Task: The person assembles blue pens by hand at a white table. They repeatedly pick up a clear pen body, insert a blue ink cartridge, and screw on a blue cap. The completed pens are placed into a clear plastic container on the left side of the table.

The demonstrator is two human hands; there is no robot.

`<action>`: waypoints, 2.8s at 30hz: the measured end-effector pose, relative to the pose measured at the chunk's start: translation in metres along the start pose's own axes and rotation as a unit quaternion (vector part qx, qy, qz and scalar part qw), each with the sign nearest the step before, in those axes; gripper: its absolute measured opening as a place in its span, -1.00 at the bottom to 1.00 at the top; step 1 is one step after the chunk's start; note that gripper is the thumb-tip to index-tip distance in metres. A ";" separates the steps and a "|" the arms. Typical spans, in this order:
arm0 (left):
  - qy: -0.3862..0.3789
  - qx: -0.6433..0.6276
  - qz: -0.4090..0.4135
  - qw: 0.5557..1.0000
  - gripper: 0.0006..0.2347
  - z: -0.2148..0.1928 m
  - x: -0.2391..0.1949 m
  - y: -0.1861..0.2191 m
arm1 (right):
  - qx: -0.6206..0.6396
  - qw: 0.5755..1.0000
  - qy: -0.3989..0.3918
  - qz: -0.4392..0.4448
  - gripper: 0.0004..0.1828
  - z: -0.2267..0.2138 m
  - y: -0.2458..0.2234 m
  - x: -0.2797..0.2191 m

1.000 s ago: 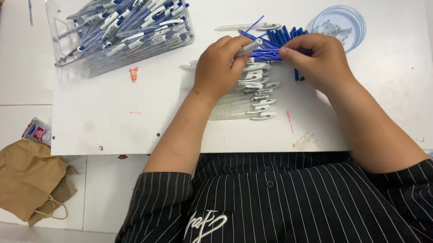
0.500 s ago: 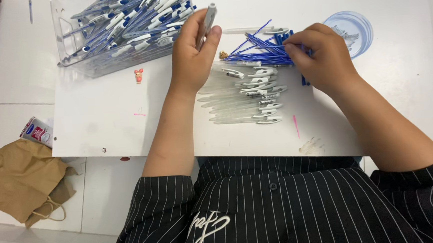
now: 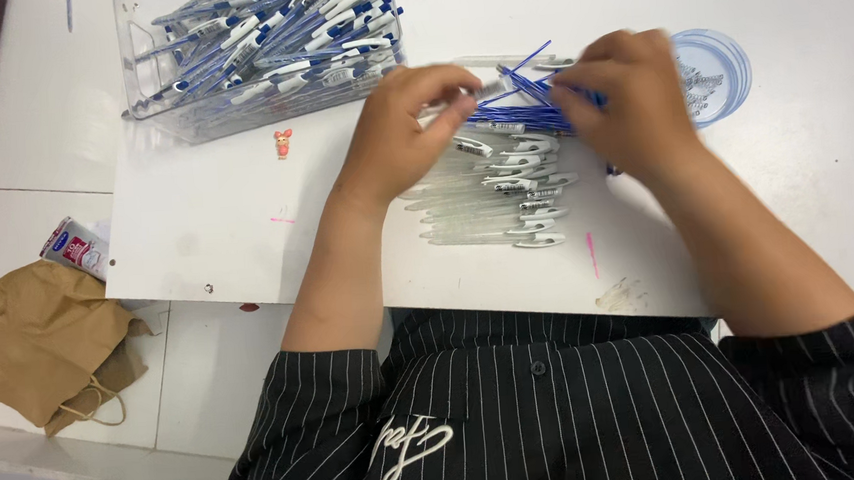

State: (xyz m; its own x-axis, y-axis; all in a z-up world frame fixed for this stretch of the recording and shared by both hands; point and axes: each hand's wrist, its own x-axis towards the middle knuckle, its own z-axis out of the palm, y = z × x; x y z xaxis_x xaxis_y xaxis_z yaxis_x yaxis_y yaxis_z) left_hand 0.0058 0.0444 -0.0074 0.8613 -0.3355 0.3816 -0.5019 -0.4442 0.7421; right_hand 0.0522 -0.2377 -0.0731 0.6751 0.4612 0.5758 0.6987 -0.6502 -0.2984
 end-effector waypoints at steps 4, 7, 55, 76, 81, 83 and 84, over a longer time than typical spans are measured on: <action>-0.056 0.102 0.009 0.993 -0.83 0.025 -0.015 -0.011 | -0.007 0.999 0.018 0.032 -0.98 -0.039 0.019 -0.026; -0.033 0.136 0.079 0.987 -0.85 0.045 -0.022 -0.015 | -0.028 0.994 0.029 0.098 -0.96 -0.057 0.023 -0.049; 0.068 -0.185 0.019 0.980 -0.79 0.077 -0.008 0.052 | 0.359 0.899 0.125 0.216 -0.63 -0.060 -0.102 -0.031; -0.019 0.019 0.166 0.986 -0.83 0.044 -0.011 0.034 | 0.208 0.968 0.056 0.131 -0.93 -0.075 -0.065 -0.031; -0.051 0.027 0.157 0.986 -0.85 0.049 -0.012 0.020 | 0.259 0.953 0.023 0.155 -0.93 -0.049 -0.045 -0.046; -0.046 0.038 0.156 0.986 -0.85 0.056 -0.014 0.013 | 0.245 0.955 0.014 0.164 -0.88 -0.047 -0.043 -0.045; -0.040 0.049 0.155 0.986 -0.84 0.059 -0.015 0.009 | 0.231 0.958 0.005 0.171 -0.84 -0.046 -0.042 -0.045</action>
State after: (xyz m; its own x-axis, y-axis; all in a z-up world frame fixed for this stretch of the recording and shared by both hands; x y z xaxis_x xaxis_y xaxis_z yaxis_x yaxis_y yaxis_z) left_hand -0.0166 -0.0030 -0.0389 0.6581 -0.5300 0.5347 -0.7489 -0.3875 0.5376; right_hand -0.0179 -0.2586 -0.0516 0.8826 0.2612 0.3908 0.4686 -0.4242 -0.7749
